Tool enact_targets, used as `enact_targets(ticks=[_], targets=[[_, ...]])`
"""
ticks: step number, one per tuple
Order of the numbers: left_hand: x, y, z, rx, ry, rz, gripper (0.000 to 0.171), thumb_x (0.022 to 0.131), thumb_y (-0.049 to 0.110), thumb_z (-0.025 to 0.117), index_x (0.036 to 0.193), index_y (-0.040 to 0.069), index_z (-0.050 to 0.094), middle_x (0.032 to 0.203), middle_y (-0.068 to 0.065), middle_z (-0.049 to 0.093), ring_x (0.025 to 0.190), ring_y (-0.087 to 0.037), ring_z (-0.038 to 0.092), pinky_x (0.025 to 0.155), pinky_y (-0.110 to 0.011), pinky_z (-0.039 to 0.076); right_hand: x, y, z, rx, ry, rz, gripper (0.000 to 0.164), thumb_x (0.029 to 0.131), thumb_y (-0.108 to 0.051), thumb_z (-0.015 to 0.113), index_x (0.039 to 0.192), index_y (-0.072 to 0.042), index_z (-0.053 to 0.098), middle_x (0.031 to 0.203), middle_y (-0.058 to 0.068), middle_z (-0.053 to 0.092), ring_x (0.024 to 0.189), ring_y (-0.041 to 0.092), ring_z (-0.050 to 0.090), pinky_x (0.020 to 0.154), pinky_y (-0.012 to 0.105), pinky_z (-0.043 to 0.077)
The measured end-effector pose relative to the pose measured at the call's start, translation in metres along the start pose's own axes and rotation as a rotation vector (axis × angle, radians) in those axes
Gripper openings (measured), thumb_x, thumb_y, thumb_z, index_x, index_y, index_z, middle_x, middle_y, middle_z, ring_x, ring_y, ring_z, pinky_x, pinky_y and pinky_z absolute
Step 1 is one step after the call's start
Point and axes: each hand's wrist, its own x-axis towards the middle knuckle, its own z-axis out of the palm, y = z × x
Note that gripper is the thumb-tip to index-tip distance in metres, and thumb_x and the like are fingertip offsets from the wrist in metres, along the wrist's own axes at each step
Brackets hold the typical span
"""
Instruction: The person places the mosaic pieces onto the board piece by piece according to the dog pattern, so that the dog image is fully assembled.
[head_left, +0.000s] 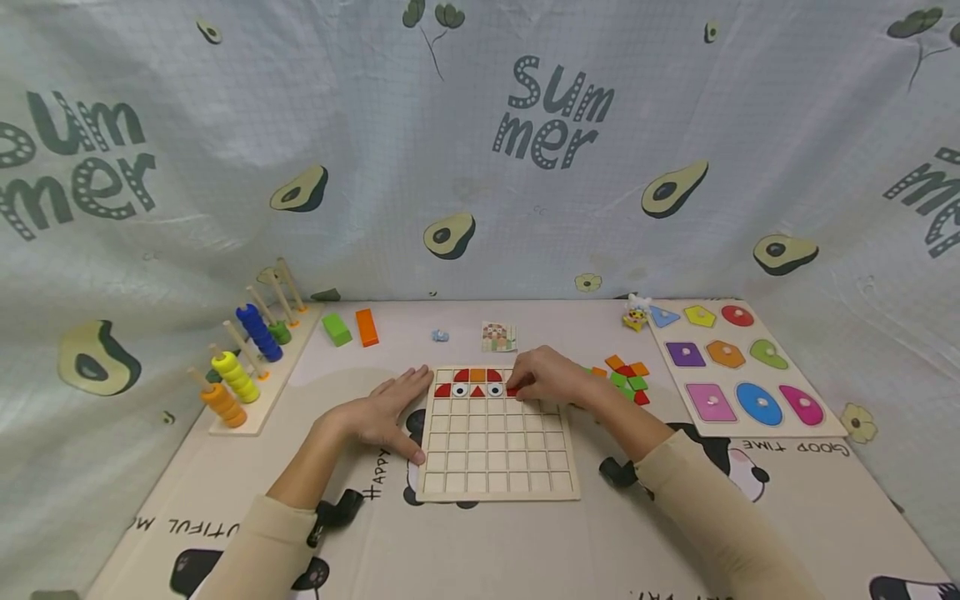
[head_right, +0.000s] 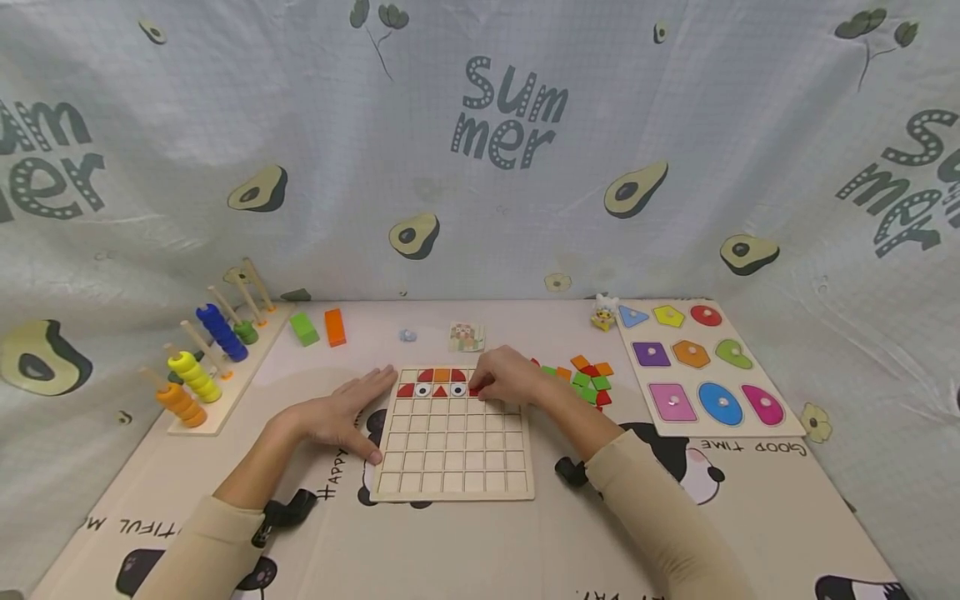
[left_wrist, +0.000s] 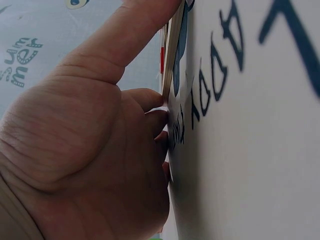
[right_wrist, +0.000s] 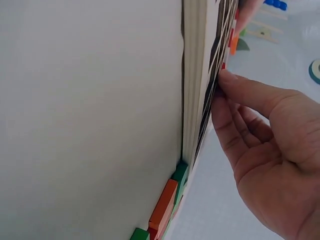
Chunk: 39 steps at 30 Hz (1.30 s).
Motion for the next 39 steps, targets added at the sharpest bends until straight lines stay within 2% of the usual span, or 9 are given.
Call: enact_targets(ticks=[4, 8, 13, 19, 22, 25, 30, 35, 39], targets=[[0.0, 0.001, 0.001, 0.004, 0.002, -0.01, 0.133, 0.055, 0.065, 0.082, 0.156, 0.019, 0.008, 0.162, 0.001, 0.001, 0.148, -0.02, -0.003, 0.118, -0.05, 0.001, 0.0, 0.001, 0.001, 0.035, 0.012, 0.028, 0.019, 0.082, -0.008, 0.076, 0.1, -0.013, 0.077, 0.093, -0.005, 0.069, 0.083, 0.004, 0.062, 0.072, 0.02, 0.053], [0.0, 0.001, 0.001, 0.006, 0.003, -0.012, 0.133, 0.055, 0.065, 0.082, 0.156, 0.02, 0.008, 0.162, 0.002, 0.001, 0.148, -0.019, -0.003, 0.118, -0.05, 0.002, -0.002, 0.0, -0.001, 0.044, 0.0, 0.018, 0.018, 0.082, -0.01, 0.076, 0.1, -0.012, 0.077, 0.094, -0.004, 0.07, 0.082, 0.004, 0.061, 0.071, 0.021, 0.053], [0.001, 0.001, 0.0, 0.01, -0.004, -0.004, 0.133, 0.056, 0.066, 0.081, 0.156, 0.019, 0.008, 0.162, 0.001, 0.001, 0.148, -0.02, -0.003, 0.118, -0.05, 0.002, -0.022, 0.0, -0.016, 0.051, 0.03, 0.009, 0.023, 0.088, -0.017, 0.07, 0.111, -0.011, 0.073, 0.104, 0.002, 0.068, 0.083, 0.011, 0.06, 0.071, 0.027, 0.052], [0.002, 0.0, -0.001, 0.034, -0.006, -0.018, 0.133, 0.055, 0.068, 0.08, 0.156, 0.02, 0.007, 0.162, 0.002, 0.0, 0.148, -0.019, -0.003, 0.119, -0.048, 0.003, -0.067, 0.014, -0.047, 0.139, 0.165, 0.147, 0.03, 0.089, -0.022, 0.069, 0.119, -0.018, 0.067, 0.111, 0.006, 0.066, 0.087, 0.017, 0.058, 0.069, 0.033, 0.053], [0.002, 0.0, -0.002, 0.033, -0.008, -0.012, 0.133, 0.055, 0.068, 0.08, 0.156, 0.019, 0.008, 0.162, 0.002, 0.0, 0.148, -0.019, -0.003, 0.119, -0.049, 0.002, -0.085, 0.025, -0.058, 0.151, 0.182, 0.212, 0.032, 0.089, -0.023, 0.07, 0.12, -0.018, 0.066, 0.114, 0.008, 0.066, 0.09, 0.019, 0.058, 0.069, 0.033, 0.054], [0.002, 0.0, -0.001, 0.024, -0.007, -0.002, 0.133, 0.056, 0.067, 0.081, 0.156, 0.018, 0.008, 0.162, 0.0, 0.001, 0.148, -0.02, -0.003, 0.119, -0.049, 0.002, -0.095, 0.037, -0.063, 0.14, 0.184, 0.267, 0.035, 0.089, -0.021, 0.07, 0.123, -0.012, 0.065, 0.118, 0.011, 0.064, 0.094, 0.021, 0.058, 0.07, 0.032, 0.054], [0.002, -0.001, 0.0, 0.023, 0.001, 0.003, 0.133, 0.056, 0.066, 0.081, 0.156, 0.018, 0.009, 0.162, 0.0, 0.002, 0.148, -0.02, -0.003, 0.119, -0.049, 0.002, -0.096, 0.055, -0.059, 0.101, 0.18, 0.342, 0.034, 0.091, -0.017, 0.067, 0.123, -0.006, 0.065, 0.11, 0.009, 0.066, 0.091, 0.023, 0.056, 0.069, 0.03, 0.052], [0.001, -0.001, 0.001, 0.02, 0.003, -0.008, 0.133, 0.055, 0.066, 0.081, 0.156, 0.018, 0.009, 0.162, 0.0, 0.002, 0.148, -0.02, -0.003, 0.119, -0.05, 0.002, -0.086, 0.063, -0.048, 0.117, 0.144, 0.346, 0.03, 0.092, -0.016, 0.064, 0.12, -0.006, 0.066, 0.1, 0.006, 0.066, 0.083, 0.021, 0.056, 0.068, 0.03, 0.051], [0.001, 0.001, 0.0, 0.009, 0.002, 0.002, 0.132, 0.057, 0.064, 0.081, 0.156, 0.017, 0.009, 0.162, -0.001, 0.002, 0.148, -0.021, -0.002, 0.118, -0.05, 0.002, -0.078, 0.066, -0.04, 0.096, 0.154, 0.352, 0.028, 0.091, -0.017, 0.065, 0.117, -0.006, 0.068, 0.097, 0.004, 0.065, 0.079, 0.02, 0.054, 0.067, 0.031, 0.049]])
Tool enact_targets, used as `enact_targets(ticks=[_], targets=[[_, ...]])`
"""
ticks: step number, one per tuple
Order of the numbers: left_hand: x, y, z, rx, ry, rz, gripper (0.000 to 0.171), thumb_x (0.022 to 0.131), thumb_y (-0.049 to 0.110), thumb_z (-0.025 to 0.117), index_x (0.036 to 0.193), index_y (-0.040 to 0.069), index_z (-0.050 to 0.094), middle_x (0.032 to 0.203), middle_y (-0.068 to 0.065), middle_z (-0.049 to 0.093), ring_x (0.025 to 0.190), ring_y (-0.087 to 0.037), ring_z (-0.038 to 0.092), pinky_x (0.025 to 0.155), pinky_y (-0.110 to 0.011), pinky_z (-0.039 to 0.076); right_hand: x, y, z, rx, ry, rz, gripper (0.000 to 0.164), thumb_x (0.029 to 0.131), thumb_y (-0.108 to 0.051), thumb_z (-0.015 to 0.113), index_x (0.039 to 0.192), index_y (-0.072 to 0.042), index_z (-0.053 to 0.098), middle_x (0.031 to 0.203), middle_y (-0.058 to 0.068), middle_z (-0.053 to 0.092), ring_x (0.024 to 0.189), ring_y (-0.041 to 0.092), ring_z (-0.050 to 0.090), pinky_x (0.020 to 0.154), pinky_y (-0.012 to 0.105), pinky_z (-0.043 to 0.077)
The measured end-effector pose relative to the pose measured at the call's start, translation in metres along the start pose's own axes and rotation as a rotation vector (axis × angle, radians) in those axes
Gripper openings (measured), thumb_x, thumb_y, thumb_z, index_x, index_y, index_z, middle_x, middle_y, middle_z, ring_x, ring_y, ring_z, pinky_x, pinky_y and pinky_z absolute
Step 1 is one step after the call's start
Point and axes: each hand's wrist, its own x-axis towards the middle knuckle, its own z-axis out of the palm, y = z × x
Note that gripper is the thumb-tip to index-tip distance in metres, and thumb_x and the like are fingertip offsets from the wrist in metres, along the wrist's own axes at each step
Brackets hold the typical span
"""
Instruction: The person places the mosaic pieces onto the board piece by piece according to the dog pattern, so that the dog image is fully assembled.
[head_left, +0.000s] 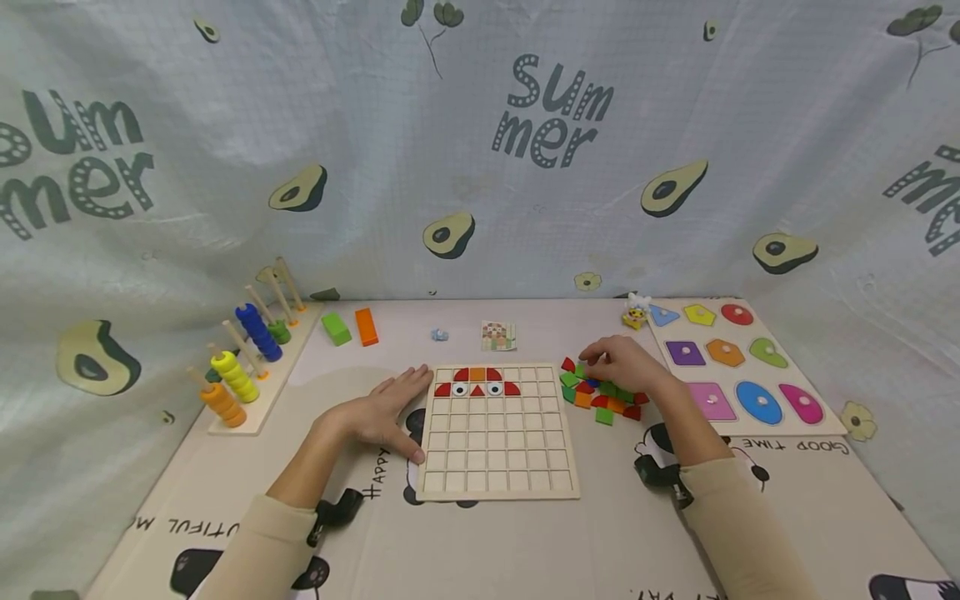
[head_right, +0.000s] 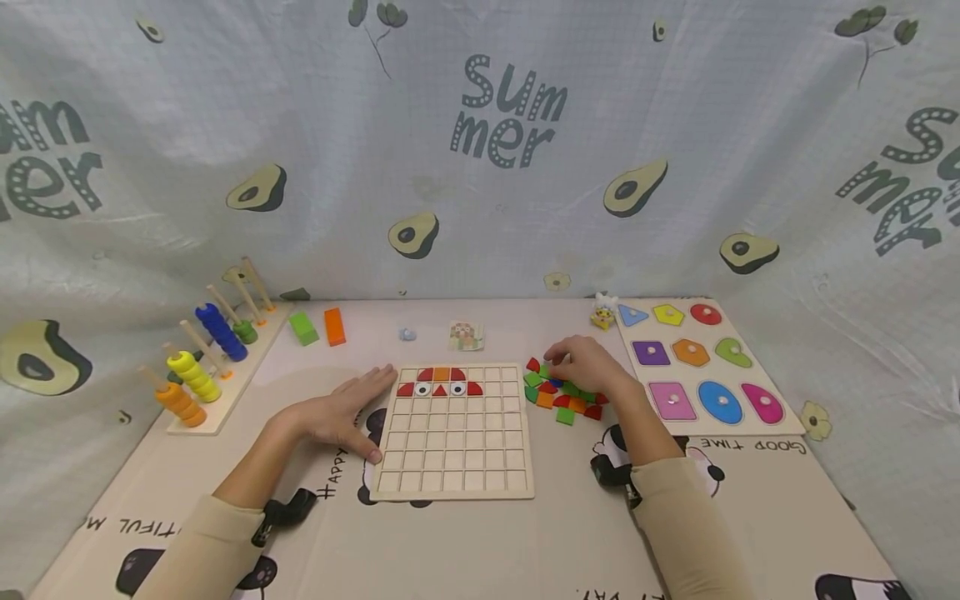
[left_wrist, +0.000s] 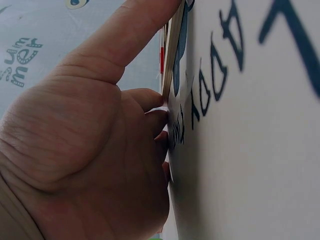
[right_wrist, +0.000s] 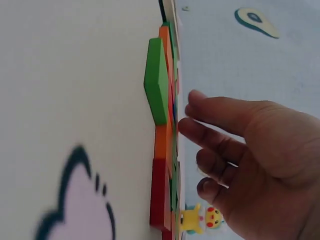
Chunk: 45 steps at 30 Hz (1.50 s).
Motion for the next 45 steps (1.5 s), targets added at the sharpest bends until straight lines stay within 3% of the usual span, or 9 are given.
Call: enact_targets(ticks=[8, 15, 19, 22, 26, 30, 35, 40, 45], targets=[[-0.001, 0.001, -0.001, 0.002, 0.005, 0.002, 0.132, 0.057, 0.064, 0.082, 0.156, 0.016, 0.009, 0.162, -0.002, 0.002, 0.148, -0.022, -0.002, 0.118, -0.05, 0.002, 0.006, 0.003, 0.012, -0.021, 0.034, 0.008, 0.024, 0.089, -0.017, 0.068, 0.113, -0.01, 0.069, 0.093, 0.002, 0.062, 0.078, 0.019, 0.051, 0.066, 0.03, 0.047], [0.0, 0.0, 0.001, 0.012, -0.002, -0.001, 0.132, 0.056, 0.066, 0.081, 0.156, 0.017, 0.009, 0.162, -0.001, 0.001, 0.148, -0.02, -0.003, 0.119, -0.049, 0.002, 0.001, -0.003, 0.008, 0.043, 0.066, -0.015, 0.012, 0.09, -0.014, 0.067, 0.102, -0.012, 0.068, 0.087, 0.001, 0.064, 0.077, 0.019, 0.055, 0.07, 0.033, 0.05], [0.0, 0.0, 0.001, 0.011, 0.002, 0.008, 0.132, 0.056, 0.066, 0.081, 0.156, 0.017, 0.009, 0.162, 0.0, 0.002, 0.148, -0.02, -0.003, 0.119, -0.049, 0.003, 0.001, -0.013, 0.003, 0.09, 0.111, -0.041, 0.017, 0.092, -0.015, 0.065, 0.108, -0.011, 0.07, 0.089, 0.002, 0.067, 0.075, 0.021, 0.059, 0.067, 0.034, 0.053], [0.0, 0.001, 0.001, 0.003, 0.004, 0.009, 0.132, 0.056, 0.065, 0.081, 0.156, 0.017, 0.009, 0.162, -0.001, 0.002, 0.148, -0.021, -0.002, 0.119, -0.049, 0.002, 0.006, -0.027, 0.003, 0.157, 0.102, -0.07, 0.022, 0.093, -0.018, 0.064, 0.113, -0.01, 0.07, 0.091, 0.003, 0.069, 0.075, 0.025, 0.064, 0.063, 0.038, 0.055], [-0.001, 0.001, 0.001, -0.005, 0.005, 0.001, 0.131, 0.057, 0.063, 0.082, 0.156, 0.017, 0.01, 0.162, -0.001, 0.003, 0.148, -0.022, -0.002, 0.118, -0.05, 0.002, 0.019, -0.059, 0.012, 0.225, 0.016, -0.143, 0.021, 0.092, -0.014, 0.066, 0.112, -0.012, 0.07, 0.093, 0.003, 0.068, 0.079, 0.025, 0.068, 0.065, 0.04, 0.056], [0.0, 0.001, 0.0, -0.005, 0.005, 0.0, 0.131, 0.057, 0.064, 0.082, 0.156, 0.017, 0.009, 0.162, -0.001, 0.002, 0.148, -0.022, -0.002, 0.118, -0.05, 0.002, 0.035, -0.098, 0.03, 0.19, -0.078, -0.25, 0.025, 0.089, -0.01, 0.068, 0.114, -0.013, 0.068, 0.097, 0.0, 0.067, 0.084, 0.015, 0.066, 0.072, 0.032, 0.056], [0.0, -0.002, -0.001, 0.004, -0.007, 0.016, 0.13, 0.059, 0.065, 0.08, 0.156, 0.017, 0.009, 0.162, -0.002, 0.002, 0.148, -0.023, -0.002, 0.118, -0.051, 0.002, 0.055, -0.136, 0.066, 0.113, -0.152, -0.333, 0.025, 0.086, -0.013, 0.072, 0.11, -0.008, 0.069, 0.089, -0.004, 0.067, 0.08, 0.008, 0.063, 0.071, 0.024, 0.054], [0.0, -0.003, -0.001, 0.006, -0.019, 0.029, 0.129, 0.06, 0.065, 0.08, 0.156, 0.018, 0.008, 0.162, -0.001, 0.001, 0.148, -0.023, -0.003, 0.118, -0.051, 0.001, 0.068, -0.156, 0.093, 0.048, -0.186, -0.358, 0.021, 0.084, -0.017, 0.075, 0.102, -0.008, 0.071, 0.076, -0.005, 0.065, 0.066, 0.007, 0.059, 0.062, 0.022, 0.051], [-0.002, -0.003, -0.003, -0.005, -0.019, 0.021, 0.13, 0.059, 0.065, 0.08, 0.156, 0.018, 0.007, 0.162, -0.001, 0.0, 0.148, -0.023, -0.004, 0.118, -0.051, 0.0, 0.074, -0.164, 0.106, -0.021, -0.195, -0.349, 0.022, 0.081, -0.02, 0.078, 0.1, -0.009, 0.072, 0.072, -0.007, 0.065, 0.063, 0.004, 0.058, 0.059, 0.02, 0.049]])
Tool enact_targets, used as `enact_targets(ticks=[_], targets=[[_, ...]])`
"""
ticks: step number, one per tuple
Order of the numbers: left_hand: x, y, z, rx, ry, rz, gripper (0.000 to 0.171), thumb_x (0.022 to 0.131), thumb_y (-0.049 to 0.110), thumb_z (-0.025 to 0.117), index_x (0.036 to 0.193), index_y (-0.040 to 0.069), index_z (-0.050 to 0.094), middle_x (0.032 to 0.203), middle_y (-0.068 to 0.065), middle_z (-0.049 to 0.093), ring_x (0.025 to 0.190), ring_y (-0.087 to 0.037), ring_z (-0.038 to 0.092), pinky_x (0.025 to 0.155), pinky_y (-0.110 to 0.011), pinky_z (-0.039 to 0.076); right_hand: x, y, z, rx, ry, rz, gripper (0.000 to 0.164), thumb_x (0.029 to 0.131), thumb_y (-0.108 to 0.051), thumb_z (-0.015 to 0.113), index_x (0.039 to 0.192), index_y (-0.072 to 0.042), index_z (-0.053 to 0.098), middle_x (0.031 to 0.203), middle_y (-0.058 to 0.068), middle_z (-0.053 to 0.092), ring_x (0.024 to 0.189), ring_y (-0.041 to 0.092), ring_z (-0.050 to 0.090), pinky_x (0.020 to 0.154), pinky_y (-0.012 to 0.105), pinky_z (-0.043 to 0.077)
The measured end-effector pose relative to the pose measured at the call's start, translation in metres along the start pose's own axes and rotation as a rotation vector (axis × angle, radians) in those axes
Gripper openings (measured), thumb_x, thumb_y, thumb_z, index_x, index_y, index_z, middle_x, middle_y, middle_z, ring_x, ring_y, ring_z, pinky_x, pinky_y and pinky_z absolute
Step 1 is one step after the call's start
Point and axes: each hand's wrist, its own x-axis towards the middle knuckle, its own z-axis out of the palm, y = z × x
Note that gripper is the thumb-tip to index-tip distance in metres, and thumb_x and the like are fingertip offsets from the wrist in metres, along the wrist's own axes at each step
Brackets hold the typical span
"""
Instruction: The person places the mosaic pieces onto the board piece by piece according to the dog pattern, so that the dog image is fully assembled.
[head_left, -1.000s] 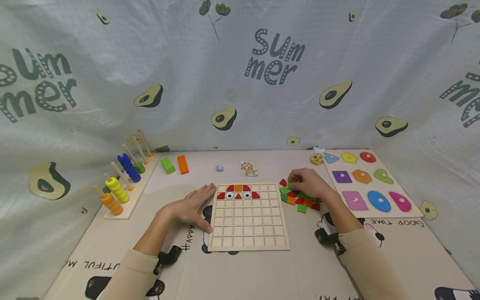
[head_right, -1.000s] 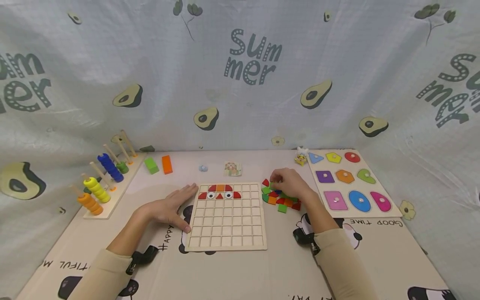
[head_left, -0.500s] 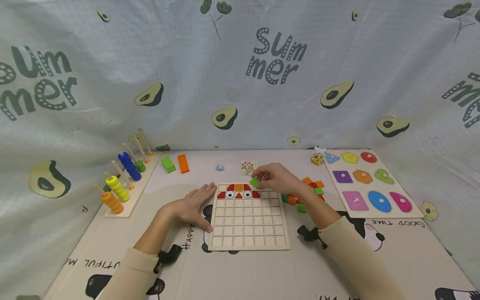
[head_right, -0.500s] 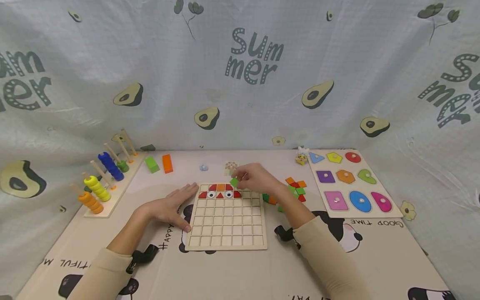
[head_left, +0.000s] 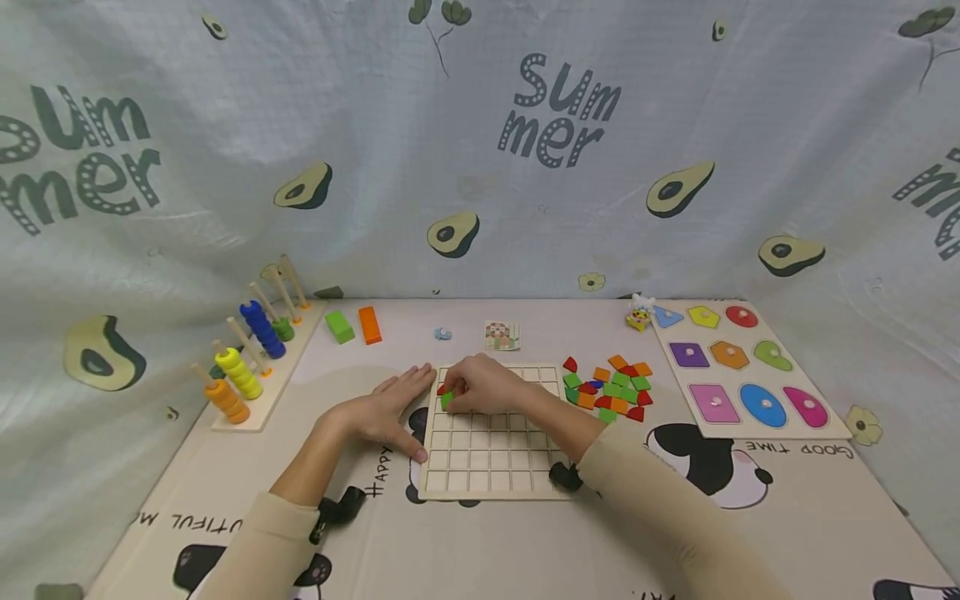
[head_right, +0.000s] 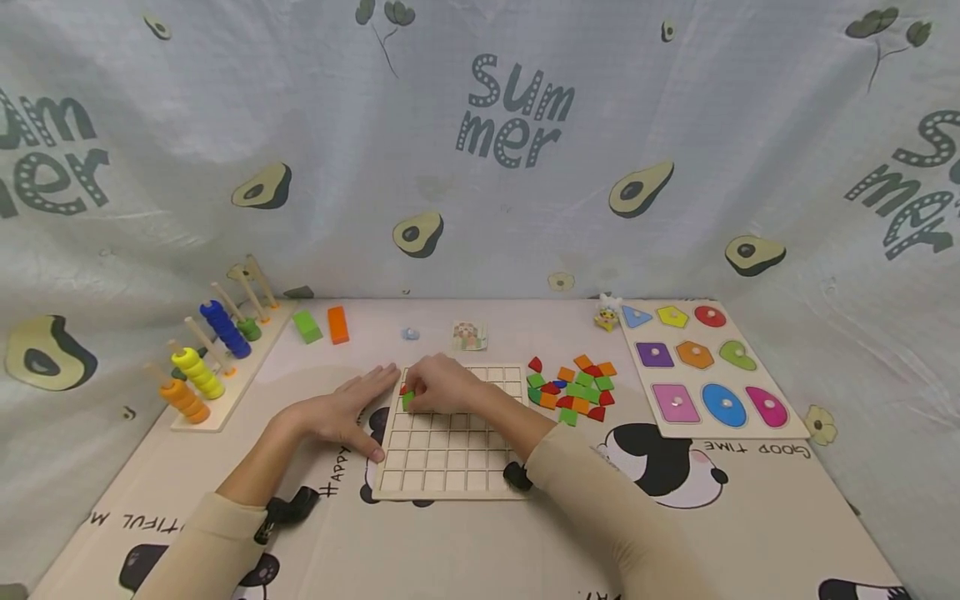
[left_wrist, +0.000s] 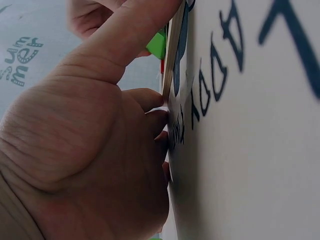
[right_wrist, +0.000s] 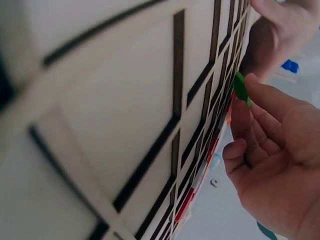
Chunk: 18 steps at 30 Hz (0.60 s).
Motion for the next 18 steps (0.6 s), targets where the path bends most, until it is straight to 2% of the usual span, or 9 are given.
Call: enact_targets(ticks=[6, 18], targets=[[0.0005, 0.0004, 0.0, 0.001, 0.008, 0.005, 0.13, 0.059, 0.064, 0.081, 0.156, 0.017, 0.008, 0.162, -0.002, 0.001, 0.148, -0.024, -0.003, 0.118, -0.051, 0.001, 0.0026, -0.0034, 0.0051, -0.068, -0.007, 0.034, 0.024, 0.081, -0.024, 0.078, 0.099, -0.009, 0.072, 0.071, -0.009, 0.064, 0.063, 0.004, 0.058, 0.06, 0.02, 0.048], [0.0001, 0.0001, 0.0009, 0.001, 0.003, 0.005, 0.131, 0.058, 0.066, 0.08, 0.156, 0.018, 0.007, 0.162, 0.0, 0.0, 0.148, -0.022, -0.004, 0.118, -0.051, 0.001, 0.0026, -0.0041, 0.0111, -0.103, -0.009, 0.044, 0.025, 0.082, -0.027, 0.077, 0.1, -0.012, 0.071, 0.074, -0.01, 0.064, 0.066, 0.003, 0.058, 0.061, 0.019, 0.048]])
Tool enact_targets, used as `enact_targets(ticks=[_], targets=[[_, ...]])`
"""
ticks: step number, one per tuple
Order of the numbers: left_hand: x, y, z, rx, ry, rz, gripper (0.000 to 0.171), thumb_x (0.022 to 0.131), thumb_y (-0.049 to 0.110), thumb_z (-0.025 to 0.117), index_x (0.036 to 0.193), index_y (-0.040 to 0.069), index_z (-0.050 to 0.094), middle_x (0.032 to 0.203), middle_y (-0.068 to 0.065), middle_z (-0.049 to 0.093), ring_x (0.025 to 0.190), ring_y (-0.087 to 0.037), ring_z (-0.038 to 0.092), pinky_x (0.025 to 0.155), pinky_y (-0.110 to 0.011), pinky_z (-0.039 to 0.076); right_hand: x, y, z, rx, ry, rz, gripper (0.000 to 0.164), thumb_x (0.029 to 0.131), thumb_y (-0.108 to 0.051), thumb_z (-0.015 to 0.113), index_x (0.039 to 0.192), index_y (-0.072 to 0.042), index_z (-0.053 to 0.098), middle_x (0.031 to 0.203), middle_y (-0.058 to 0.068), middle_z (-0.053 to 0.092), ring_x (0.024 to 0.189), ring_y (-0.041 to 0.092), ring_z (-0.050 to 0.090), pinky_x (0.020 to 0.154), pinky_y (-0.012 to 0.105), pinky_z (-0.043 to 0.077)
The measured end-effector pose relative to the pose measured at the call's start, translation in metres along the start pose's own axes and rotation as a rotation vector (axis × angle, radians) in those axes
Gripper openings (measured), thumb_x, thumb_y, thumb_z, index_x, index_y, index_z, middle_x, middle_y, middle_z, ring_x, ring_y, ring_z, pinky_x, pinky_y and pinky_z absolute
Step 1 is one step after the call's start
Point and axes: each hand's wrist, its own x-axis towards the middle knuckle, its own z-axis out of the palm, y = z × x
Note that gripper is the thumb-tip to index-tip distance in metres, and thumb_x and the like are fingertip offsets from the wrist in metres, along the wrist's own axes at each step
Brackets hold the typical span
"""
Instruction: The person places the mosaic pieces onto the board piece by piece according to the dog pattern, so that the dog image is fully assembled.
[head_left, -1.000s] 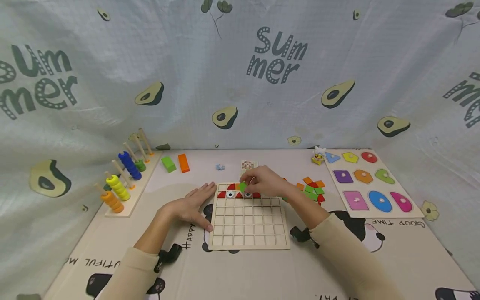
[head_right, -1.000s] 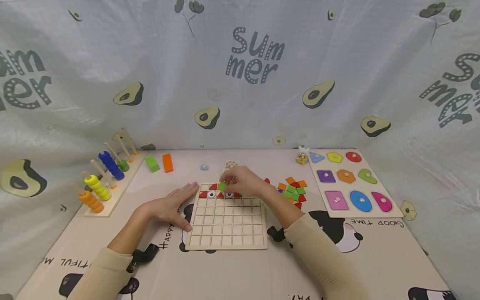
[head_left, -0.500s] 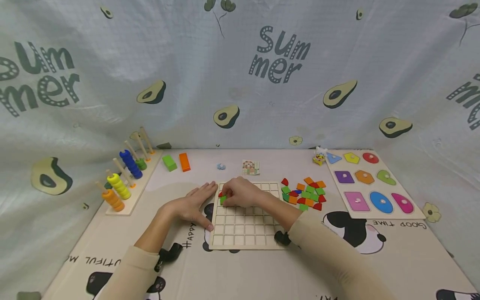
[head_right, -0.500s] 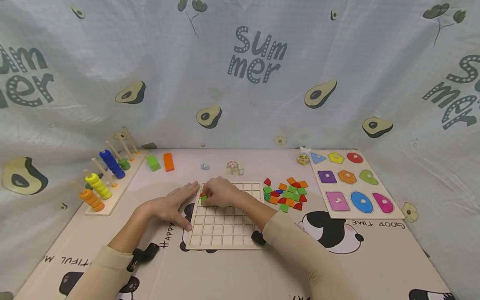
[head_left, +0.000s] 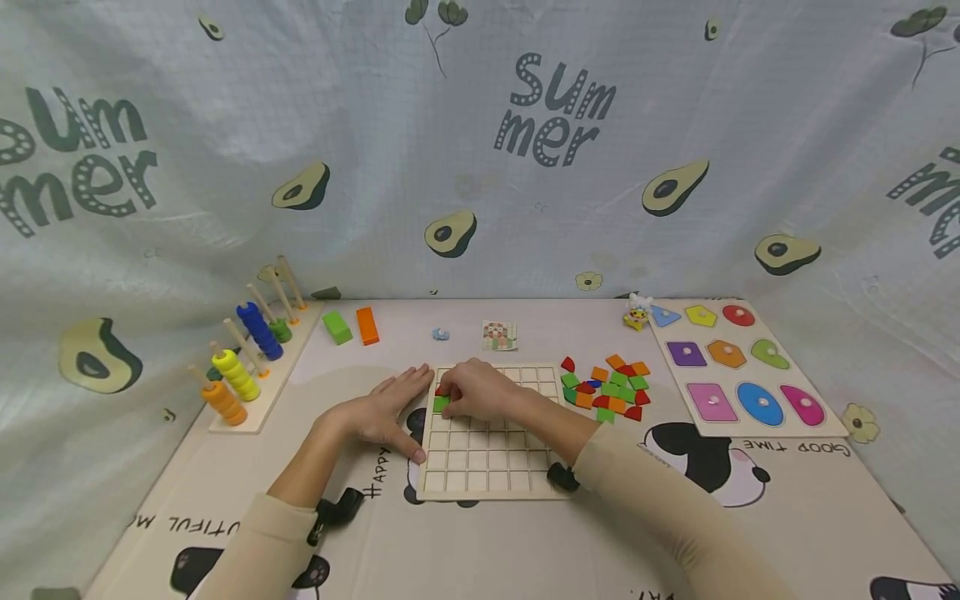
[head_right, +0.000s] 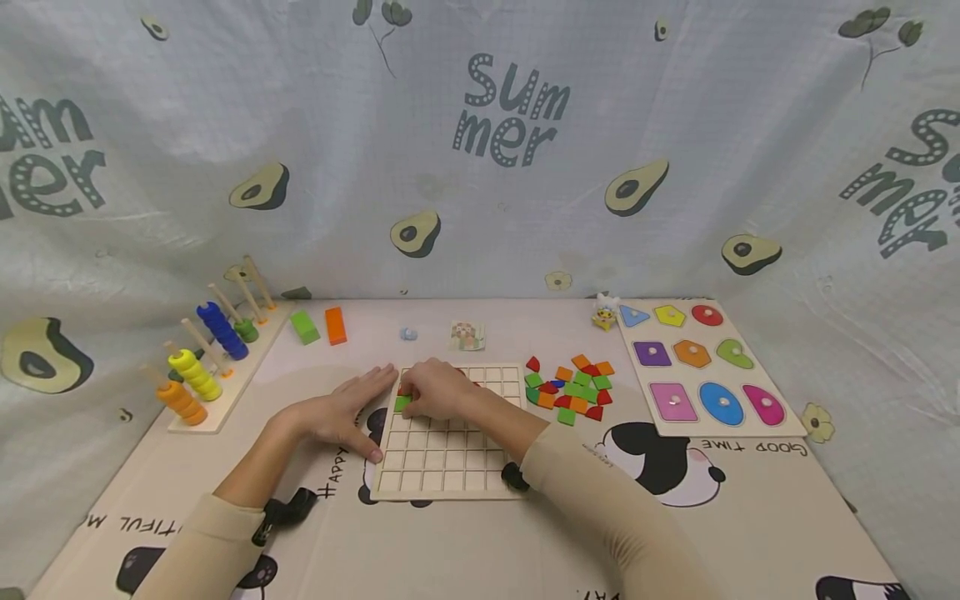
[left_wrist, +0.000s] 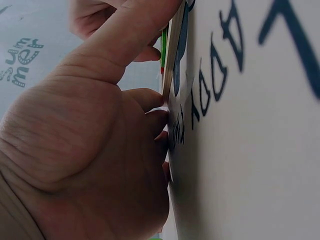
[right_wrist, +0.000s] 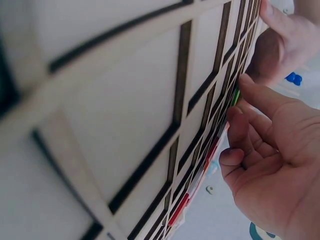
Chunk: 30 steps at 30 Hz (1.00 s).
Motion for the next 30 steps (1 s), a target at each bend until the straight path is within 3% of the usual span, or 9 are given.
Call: enact_targets(ticks=[5, 10, 15, 19, 25, 30], targets=[[0.0, 0.0, 0.0, 0.0, 0.006, 0.002, 0.131, 0.058, 0.065, 0.081, 0.156, 0.018, 0.008, 0.162, -0.001, 0.001, 0.148, -0.023, -0.003, 0.118, -0.052, 0.002, -0.003, 0.002, -0.005, 0.002, 0.037, -0.032, 0.023, 0.083, -0.028, 0.076, 0.1, -0.013, 0.072, 0.076, -0.01, 0.064, 0.066, 0.003, 0.057, 0.059, 0.02, 0.047], [0.001, 0.002, 0.001, 0.018, 0.01, -0.004, 0.129, 0.059, 0.065, 0.08, 0.156, 0.018, 0.009, 0.162, -0.001, 0.003, 0.148, -0.024, -0.002, 0.118, -0.051, 0.002, -0.024, 0.011, -0.03, 0.038, 0.147, -0.044, 0.029, 0.088, -0.033, 0.07, 0.109, -0.013, 0.07, 0.088, -0.01, 0.065, 0.073, 0.007, 0.057, 0.066, 0.023, 0.049], [0.0, 0.003, 0.001, 0.002, 0.023, -0.017, 0.131, 0.057, 0.063, 0.082, 0.156, 0.017, 0.01, 0.162, -0.002, 0.004, 0.148, -0.023, -0.001, 0.118, -0.051, 0.002, -0.061, 0.038, -0.062, 0.071, 0.286, 0.023, 0.033, 0.09, -0.033, 0.067, 0.119, -0.016, 0.066, 0.102, -0.005, 0.065, 0.081, 0.011, 0.057, 0.066, 0.028, 0.051], [-0.001, 0.003, 0.001, 0.0, 0.025, -0.02, 0.131, 0.056, 0.063, 0.082, 0.156, 0.017, 0.01, 0.162, -0.001, 0.003, 0.148, -0.022, -0.001, 0.118, -0.05, 0.002, -0.084, 0.073, -0.073, 0.064, 0.374, 0.124, 0.03, 0.093, -0.027, 0.065, 0.119, -0.014, 0.066, 0.108, 0.004, 0.066, 0.083, 0.015, 0.056, 0.065, 0.031, 0.049], [0.0, 0.002, 0.002, -0.01, 0.03, -0.017, 0.132, 0.055, 0.063, 0.083, 0.156, 0.017, 0.01, 0.162, -0.001, 0.003, 0.148, -0.022, -0.001, 0.118, -0.05, 0.002, -0.099, 0.118, -0.074, 0.079, 0.3, 0.346, 0.031, 0.093, -0.023, 0.065, 0.119, -0.007, 0.066, 0.106, 0.007, 0.065, 0.087, 0.022, 0.057, 0.073, 0.034, 0.052], [0.001, 0.002, 0.002, -0.002, 0.026, -0.021, 0.133, 0.055, 0.064, 0.083, 0.156, 0.017, 0.01, 0.162, 0.0, 0.002, 0.148, -0.021, -0.002, 0.118, -0.05, 0.002, -0.106, 0.131, -0.074, 0.108, 0.229, 0.445, 0.025, 0.089, -0.02, 0.068, 0.109, -0.004, 0.07, 0.097, 0.008, 0.068, 0.083, 0.023, 0.058, 0.074, 0.037, 0.053]])
